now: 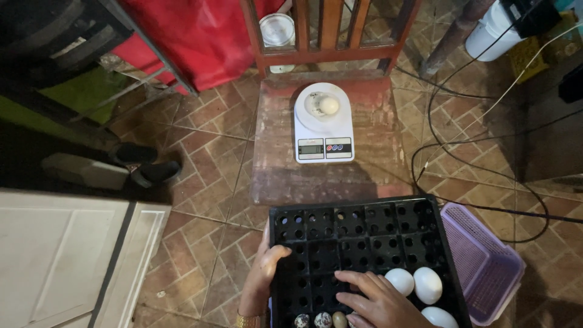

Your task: Weighing individual chicken and quail eggs on a digital scale and organizing them in a tray.

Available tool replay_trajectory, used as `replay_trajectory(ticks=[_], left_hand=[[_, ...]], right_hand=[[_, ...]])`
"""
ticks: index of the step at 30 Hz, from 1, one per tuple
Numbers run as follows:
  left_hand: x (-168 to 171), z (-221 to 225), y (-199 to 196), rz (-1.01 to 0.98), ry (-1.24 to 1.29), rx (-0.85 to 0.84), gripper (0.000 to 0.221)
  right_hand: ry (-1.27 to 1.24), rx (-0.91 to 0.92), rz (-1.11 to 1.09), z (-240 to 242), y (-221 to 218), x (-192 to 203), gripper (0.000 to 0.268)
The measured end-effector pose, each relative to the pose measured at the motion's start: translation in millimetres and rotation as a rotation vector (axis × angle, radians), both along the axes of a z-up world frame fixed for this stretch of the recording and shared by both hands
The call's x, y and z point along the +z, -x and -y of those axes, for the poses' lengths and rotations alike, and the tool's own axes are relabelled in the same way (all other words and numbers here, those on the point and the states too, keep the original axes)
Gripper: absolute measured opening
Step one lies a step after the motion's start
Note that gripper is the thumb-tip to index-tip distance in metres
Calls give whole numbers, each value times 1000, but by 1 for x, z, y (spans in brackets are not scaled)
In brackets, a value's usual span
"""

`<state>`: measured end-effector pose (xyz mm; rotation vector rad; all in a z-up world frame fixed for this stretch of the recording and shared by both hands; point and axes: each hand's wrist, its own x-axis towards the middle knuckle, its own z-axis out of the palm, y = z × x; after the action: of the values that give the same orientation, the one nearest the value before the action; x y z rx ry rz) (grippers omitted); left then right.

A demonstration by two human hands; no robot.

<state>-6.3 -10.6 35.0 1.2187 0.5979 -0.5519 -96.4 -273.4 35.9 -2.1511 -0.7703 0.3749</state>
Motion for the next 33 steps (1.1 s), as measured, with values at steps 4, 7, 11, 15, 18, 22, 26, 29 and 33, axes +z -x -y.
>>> replay_trajectory(ticks=[4, 7, 11, 15, 18, 22, 26, 29, 33], left_hand=[[-16, -4, 2, 78, 75, -4, 93], [18, 5, -1, -27, 29, 32, 91], [3, 2, 0, -28, 60, 43, 93], [5, 3, -1, -59, 73, 56, 92], [1, 2, 0, -69, 90, 63, 94], [-18, -3, 3, 75, 4, -5, 94], [-21, -1, 3, 97, 10, -9, 97], [-18, 0, 2, 78, 114, 32, 96], [-50, -6, 3, 124, 57, 1, 100]], right_hand=[[13, 6, -35, 0, -1, 1, 24], [10, 11, -44, 0, -2, 4, 24], [6, 15, -46, -1, -3, 6, 24], [-1, 16, 38, -1, -1, 5, 22], [-3, 5, 29, -2, -1, 7, 22], [0, 53, 195, 3, -2, -11, 25], [11, 44, 199, 5, -40, 26, 32], [29, -98, 261, 2, -99, 33, 34], [-37, -306, 223, 11, -213, -8, 21]])
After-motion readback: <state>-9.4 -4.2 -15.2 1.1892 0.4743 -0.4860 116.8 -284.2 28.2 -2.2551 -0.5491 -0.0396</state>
